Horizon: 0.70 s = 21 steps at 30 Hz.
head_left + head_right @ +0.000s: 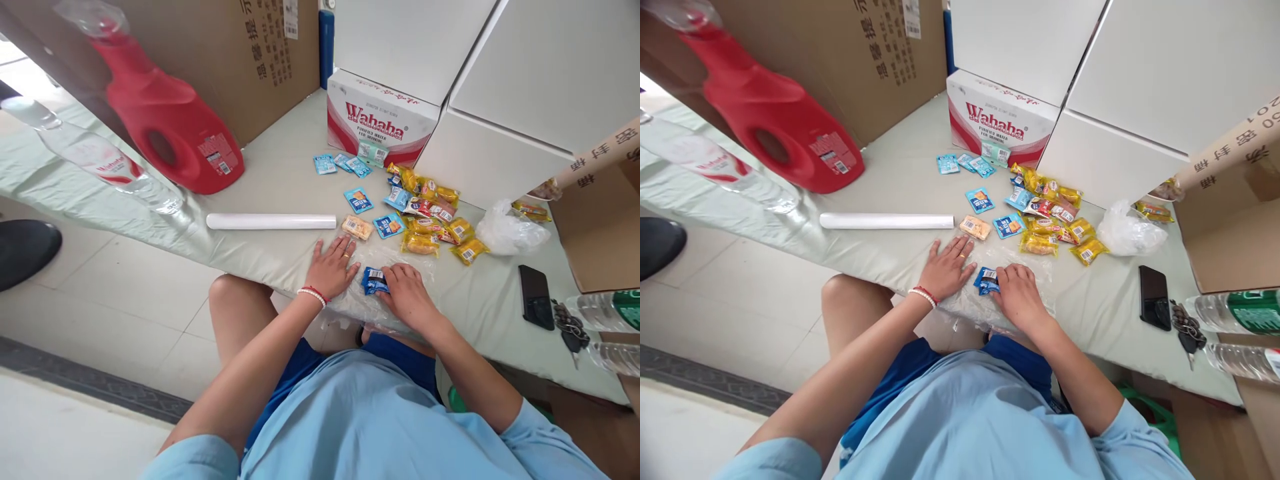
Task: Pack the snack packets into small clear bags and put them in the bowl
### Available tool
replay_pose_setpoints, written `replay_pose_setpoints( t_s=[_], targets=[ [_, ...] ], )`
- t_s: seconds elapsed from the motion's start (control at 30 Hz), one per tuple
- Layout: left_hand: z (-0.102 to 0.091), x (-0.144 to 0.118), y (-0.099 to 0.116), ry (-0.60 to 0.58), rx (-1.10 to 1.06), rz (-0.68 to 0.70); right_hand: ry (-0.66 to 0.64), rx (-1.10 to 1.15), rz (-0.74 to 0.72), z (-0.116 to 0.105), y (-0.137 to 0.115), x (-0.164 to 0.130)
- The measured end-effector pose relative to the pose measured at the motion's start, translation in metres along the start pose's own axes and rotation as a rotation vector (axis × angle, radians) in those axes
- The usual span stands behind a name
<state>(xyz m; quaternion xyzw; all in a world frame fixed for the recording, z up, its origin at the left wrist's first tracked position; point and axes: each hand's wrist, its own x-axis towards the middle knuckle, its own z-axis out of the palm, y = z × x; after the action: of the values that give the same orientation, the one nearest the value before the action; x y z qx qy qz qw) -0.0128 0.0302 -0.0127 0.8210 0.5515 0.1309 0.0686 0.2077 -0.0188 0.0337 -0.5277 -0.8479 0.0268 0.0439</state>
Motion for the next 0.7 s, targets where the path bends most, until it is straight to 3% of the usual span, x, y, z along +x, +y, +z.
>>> replay_pose_setpoints(
  t_s=[0.13,0.3,0.4,0.57,0.7],
  targets=[
    [0.0,0.0,0.0,0.007,-0.004,0.003,0.066,-0.027,0.008,-0.001,0.013,0.001],
    [-0.003,0.0,-0.001,-0.01,-0.035,0.0,0.015,0.012,-0.017,0.005,0.02,-0.001],
    [-0.009,0.003,-0.01,-0.053,-0.115,-0.006,0.057,0.099,-0.026,-0.003,0.028,-0.013],
    [-0.033,-0.001,-0.032,-0.068,-0.206,0.068,0.155,0.336,-0.032,-0.028,0.048,-0.074],
    [-0.052,-0.031,-0.044,-0.042,-0.177,0.358,0.078,0.373,-0.099,-0.02,0.051,-0.135]
  ],
)
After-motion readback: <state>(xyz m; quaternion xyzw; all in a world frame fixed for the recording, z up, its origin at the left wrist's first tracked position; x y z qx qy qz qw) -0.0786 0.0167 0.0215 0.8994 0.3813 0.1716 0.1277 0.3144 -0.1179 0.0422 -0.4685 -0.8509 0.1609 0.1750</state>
